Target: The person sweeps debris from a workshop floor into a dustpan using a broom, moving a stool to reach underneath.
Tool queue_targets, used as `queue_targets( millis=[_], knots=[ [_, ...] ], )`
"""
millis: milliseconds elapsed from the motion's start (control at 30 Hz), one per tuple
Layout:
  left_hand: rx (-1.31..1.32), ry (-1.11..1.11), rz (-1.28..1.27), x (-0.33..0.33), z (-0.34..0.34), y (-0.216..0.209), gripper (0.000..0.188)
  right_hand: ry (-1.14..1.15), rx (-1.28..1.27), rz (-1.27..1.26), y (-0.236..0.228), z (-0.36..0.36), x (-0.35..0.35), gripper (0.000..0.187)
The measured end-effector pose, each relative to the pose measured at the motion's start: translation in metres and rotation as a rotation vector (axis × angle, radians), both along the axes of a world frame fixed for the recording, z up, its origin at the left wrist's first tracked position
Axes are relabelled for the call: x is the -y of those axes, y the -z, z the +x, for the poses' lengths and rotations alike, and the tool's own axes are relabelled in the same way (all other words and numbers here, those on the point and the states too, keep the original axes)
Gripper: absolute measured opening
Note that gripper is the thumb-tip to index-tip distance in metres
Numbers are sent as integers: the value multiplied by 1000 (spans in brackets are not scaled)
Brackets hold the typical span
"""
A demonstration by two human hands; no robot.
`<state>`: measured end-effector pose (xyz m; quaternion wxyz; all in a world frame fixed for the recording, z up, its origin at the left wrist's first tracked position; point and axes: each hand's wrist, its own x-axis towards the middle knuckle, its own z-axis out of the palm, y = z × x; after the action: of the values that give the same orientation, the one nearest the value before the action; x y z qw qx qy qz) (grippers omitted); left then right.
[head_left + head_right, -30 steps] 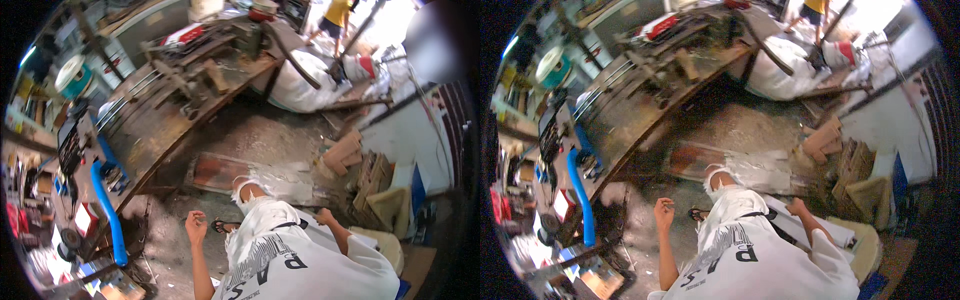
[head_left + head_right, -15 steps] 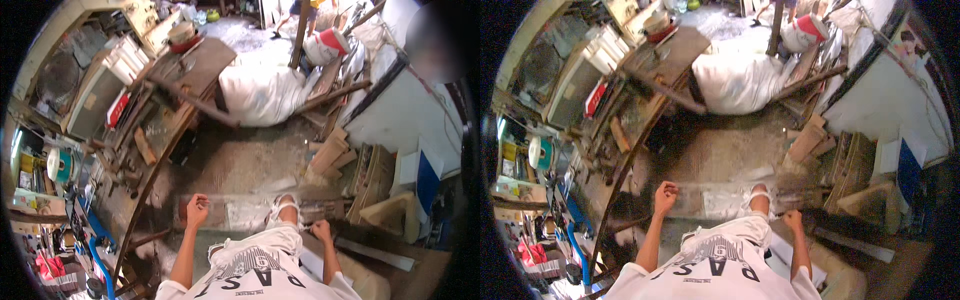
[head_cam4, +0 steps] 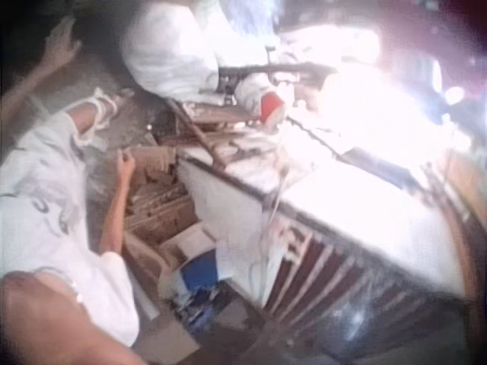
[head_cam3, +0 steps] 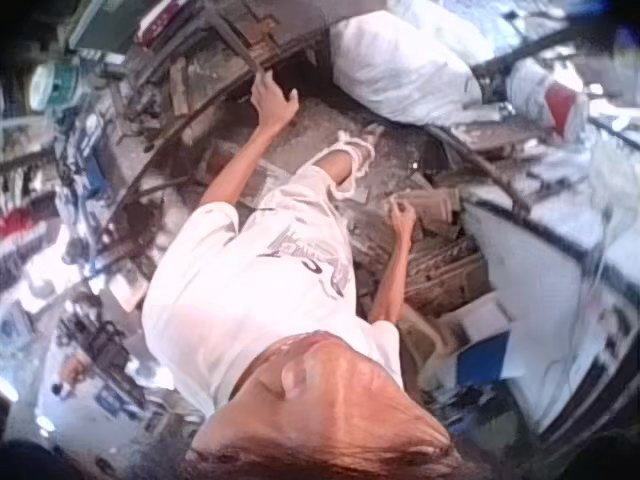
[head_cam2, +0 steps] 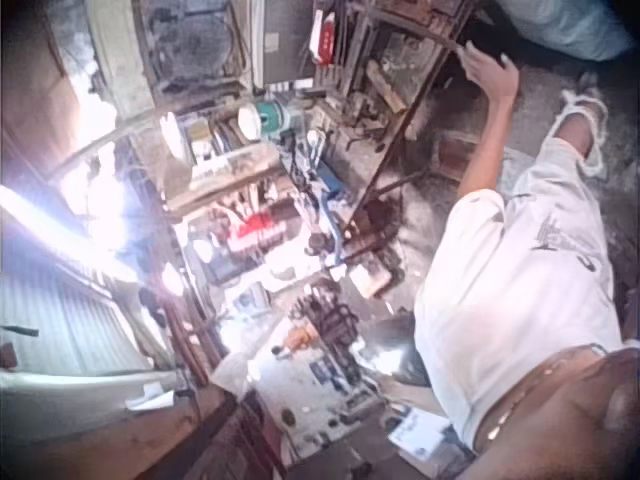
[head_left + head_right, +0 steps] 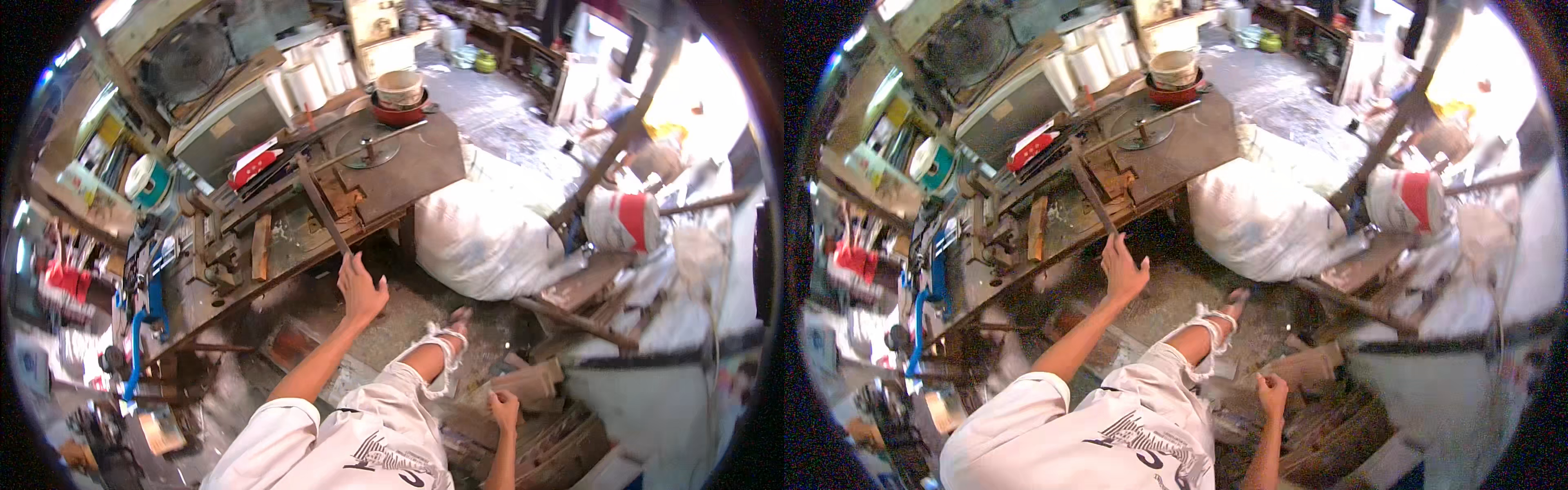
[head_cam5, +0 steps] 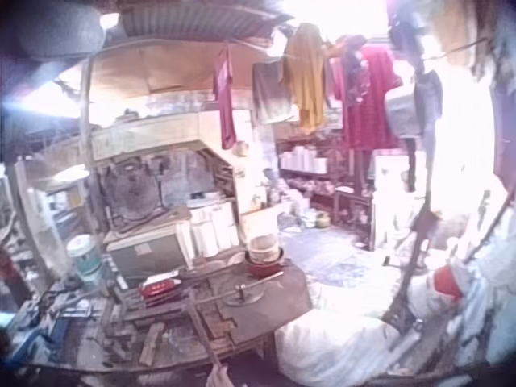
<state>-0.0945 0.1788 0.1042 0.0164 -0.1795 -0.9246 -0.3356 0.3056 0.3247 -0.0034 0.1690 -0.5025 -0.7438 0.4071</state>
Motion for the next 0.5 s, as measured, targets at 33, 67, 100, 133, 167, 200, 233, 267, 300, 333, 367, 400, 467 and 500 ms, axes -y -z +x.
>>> queue_targets(
  millis=[33, 67, 100, 133, 167, 200, 233, 267, 300, 333, 367, 400, 467, 500],
  knots=[
    [-143, 82, 96, 0, -2, -10, 63, 57, -127, 1, -4, -5, 1, 12],
    [-285, 166, 194, 0, -6, -23, 64, 53, -127, 0, -10, -18, -10, 12],
    [-350, 138, 221, 0, -16, -44, 65, -45, -175, 223, -36, -47, -29, 5],
    [-386, 113, 293, 6, -37, -51, 65, -150, -223, 447, -66, -78, -48, 8],
    [-404, 110, 339, 16, -61, -59, 63, -195, -369, 524, -103, -109, -59, 8],
    [-398, 73, 303, 31, -74, -74, 62, -142, -360, 380, -138, -129, -64, 11],
    [-410, 24, 206, 48, -85, -79, 64, -120, -423, 295, -162, -138, -63, 11],
    [-444, -28, 105, 69, -93, -72, 64, -138, -369, 274, -170, -132, -62, 8],
    [-436, -72, 74, 98, -102, -72, 64, -173, -322, 250, -177, -132, -61, 6],
    [-375, -108, 2, 119, -105, -69, 63, -148, -339, 255, -188, -135, -48, 7],
    [-249, -121, -85, 135, -115, -61, 63, -120, -356, 259, -194, -139, -36, 10],
    [-125, -135, -171, 147, -122, -49, 63, -96, -237, 313, -186, -141, -34, 17],
    [269, -233, -271, 155, -115, -16, 70, -90, -220, 257, -141, -127, -31, 21],
    [268, -233, -272, 155, -110, 5, 70, -112, -260, 241, -124, -126, -25, 23]
  ],
)
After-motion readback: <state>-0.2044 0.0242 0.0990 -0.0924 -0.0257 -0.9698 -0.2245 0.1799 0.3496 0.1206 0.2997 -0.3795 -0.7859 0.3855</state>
